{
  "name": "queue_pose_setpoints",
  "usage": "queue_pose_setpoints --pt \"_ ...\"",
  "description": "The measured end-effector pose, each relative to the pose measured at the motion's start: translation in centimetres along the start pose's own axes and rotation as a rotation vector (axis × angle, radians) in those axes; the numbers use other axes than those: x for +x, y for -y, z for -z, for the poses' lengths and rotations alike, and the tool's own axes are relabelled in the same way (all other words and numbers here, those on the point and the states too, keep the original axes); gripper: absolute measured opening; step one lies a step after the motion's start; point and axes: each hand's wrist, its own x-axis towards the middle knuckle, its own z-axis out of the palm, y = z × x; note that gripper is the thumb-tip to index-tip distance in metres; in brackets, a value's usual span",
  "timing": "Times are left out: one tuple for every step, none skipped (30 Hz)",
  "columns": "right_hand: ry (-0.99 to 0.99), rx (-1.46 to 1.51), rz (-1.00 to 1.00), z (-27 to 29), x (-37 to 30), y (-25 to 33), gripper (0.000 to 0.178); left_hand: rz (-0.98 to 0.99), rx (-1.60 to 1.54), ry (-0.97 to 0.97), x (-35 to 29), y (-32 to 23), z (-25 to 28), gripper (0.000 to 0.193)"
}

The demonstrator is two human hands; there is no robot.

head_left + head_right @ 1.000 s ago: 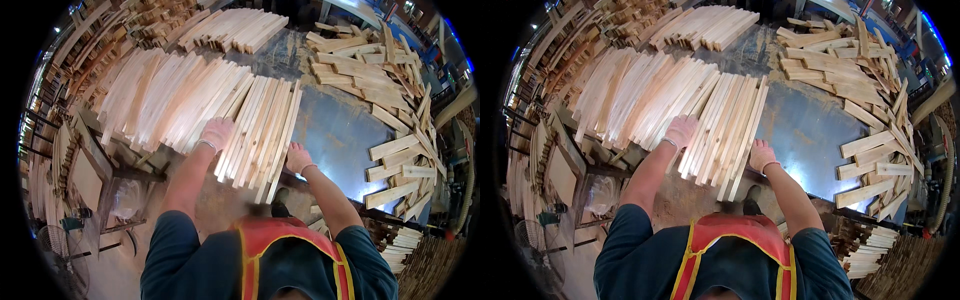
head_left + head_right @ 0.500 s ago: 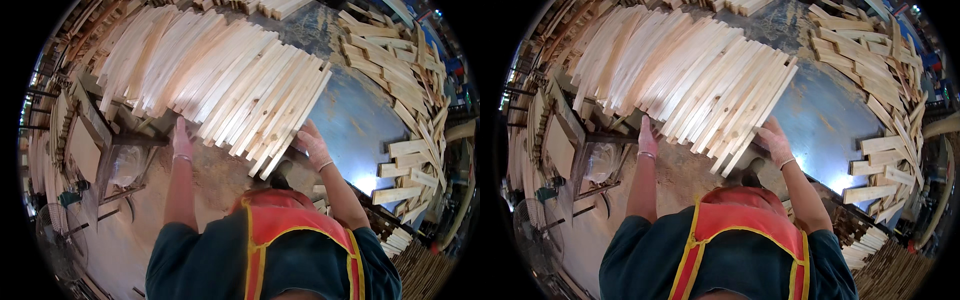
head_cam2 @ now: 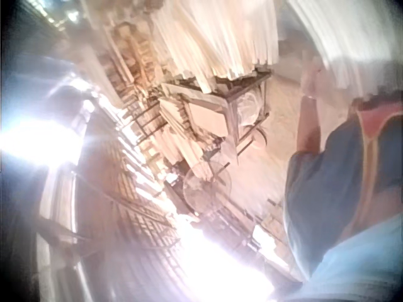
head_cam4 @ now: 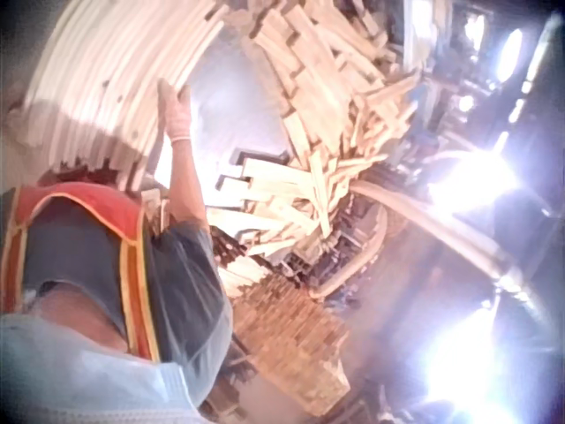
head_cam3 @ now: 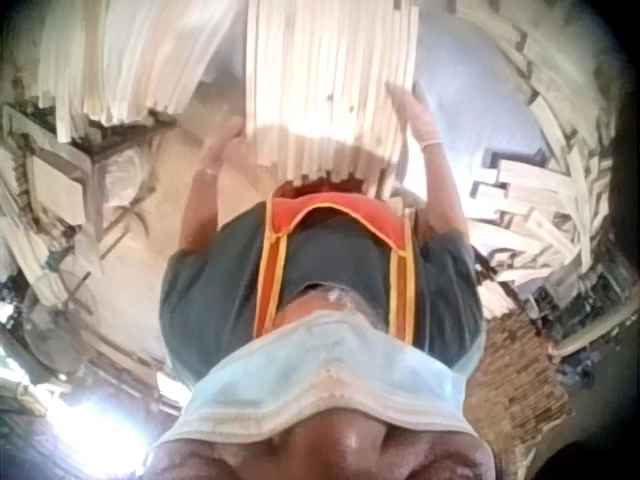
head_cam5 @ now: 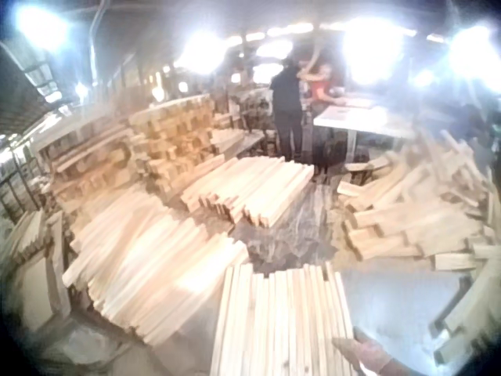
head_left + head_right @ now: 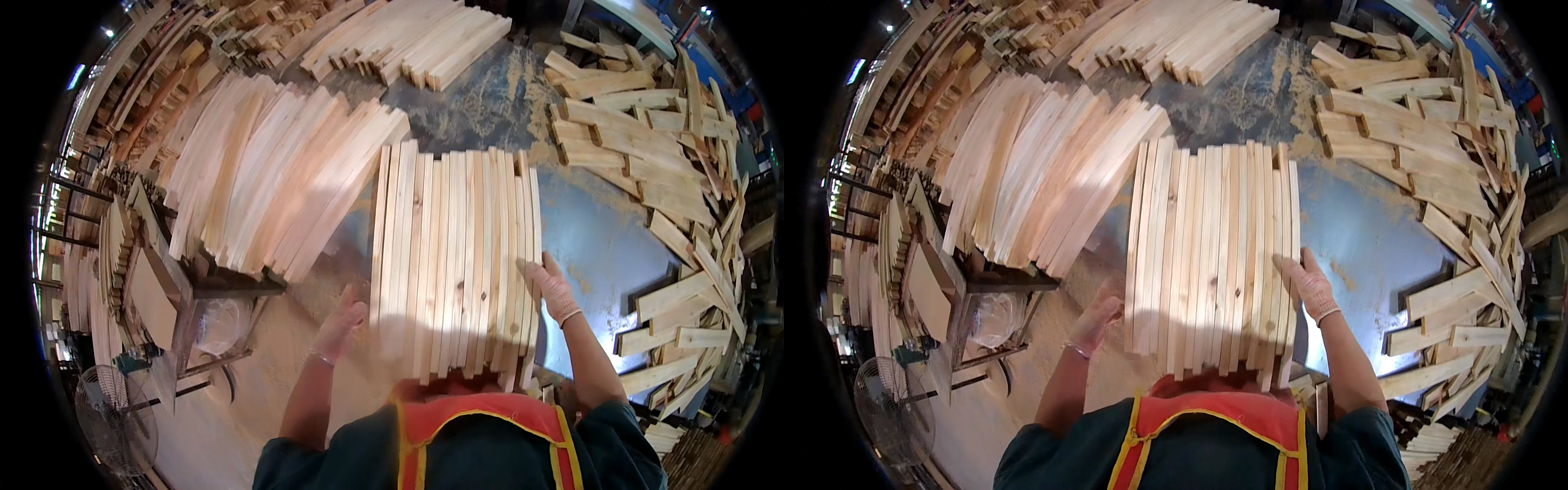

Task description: The person rapidly picks up wooden planks from a large pile on a metal table and stacks them into a neat pile. They continuously sort through the wood, moving pieces from the disorganized pile to the organized stack.

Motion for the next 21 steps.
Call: queue_pose_setpoints --pt "0.051 -0.230 -0.016 0.5 0.3 0.3 0.077 -0.003 0.002 -0.007 1.6 -1.0 -2.1 0.058" --pt "0.095 -0.458 -0.013 0.8 0.9 0.8 0.079 -0.010 0.018 -0.002 2.8 -2.2 -4.5 0.063" --pt "0.129 -0.684 -0.002 1.0 1.6 1.4 0.081 -0.017 0.042 0.018 2.5 -2.8 -6.2 0.068" --pt "0.118 -0.837 -0.022 0.6 1.6 2.5 0.084 -0.023 0.064 0.039 2.5 -3.5 -7.6 0.073" --pt "0.092 -0.634 -0.084 0.3 1.2 3.1 0.081 -0.028 0.087 0.065 2.2 -4.3 -8.7 0.079" --pt "0.034 -0.487 -0.037 -0.2 0.6 3.0 0.077 -0.036 0.106 0.074 1.8 -5.0 -9.2 0.084" --pt "0.085 -0.343 -0.055 0.8 1.7 1.6 0.071 -0.045 0.123 0.086 1.4 -5.8 -9.8 0.090" --pt "0.112 -0.296 -0.175 -0.2 0.2 5.3 0.067 -0.051 0.135 0.077 0.6 -6.2 -10.0 0.096" --pt "0.047 -0.204 -0.116 0.8 1.5 2.3 0.062 -0.074 0.156 0.100 1.1 -7.4 -10.6 0.102" --pt "0.013 -0.224 -0.065 0.7 2.0 2.4 0.058 -0.096 0.170 0.102 1.6 -8.4 -10.7 0.108" --pt "-0.009 -0.021 -0.113 0.5 2.7 2.1 0.058 -0.120 0.188 0.115 2.6 -9.5 -10.9 0.115" --pt "-0.016 0.180 -0.178 0.1 3.4 2.2 0.060 -0.126 0.206 0.124 4.1 -10.6 -10.7 0.115" --pt "-0.029 0.220 -0.150 0.0 4.6 3.1 0.060 -0.142 0.223 0.137 6.1 -12.1 -10.7 0.115" --pt "-0.039 0.262 -0.129 -0.4 5.9 4.0 0.061 -0.146 0.244 0.144 8.0 -13.6 -10.1 0.116" --pt "-0.048 0.305 -0.107 -0.9 7.2 5.1 0.062 -0.151 0.265 0.151 9.9 -15.3 -9.5 0.116" --pt "-0.054 0.321 -0.058 -1.4 8.9 6.6 0.061 -0.156 0.286 0.157 12.1 -17.3 -9.0 0.117" --pt "-0.062 0.335 -0.008 -2.1 10.6 8.6 0.059 -0.160 0.306 0.165 14.2 -19.4 -8.4 0.117" --pt "-0.071 0.350 0.055 -3.0 12.7 11.2 0.058 -0.215 0.241 0.232 16.4 -23.3 -8.9 0.116" --pt "-0.057 0.351 0.109 -3.6 14.7 13.8 0.054 -0.265 0.174 0.308 18.9 -27.2 -9.4 0.115" --pt "-0.049 0.336 0.172 -4.4 17.0 16.5 0.051 -0.307 0.108 0.388 21.4 -31.1 -10.0 0.115" --pt "-0.032 0.325 0.233 -5.4 19.6 19.6 0.048 -0.271 -0.042 0.422 23.5 -34.4 -10.5 0.113"
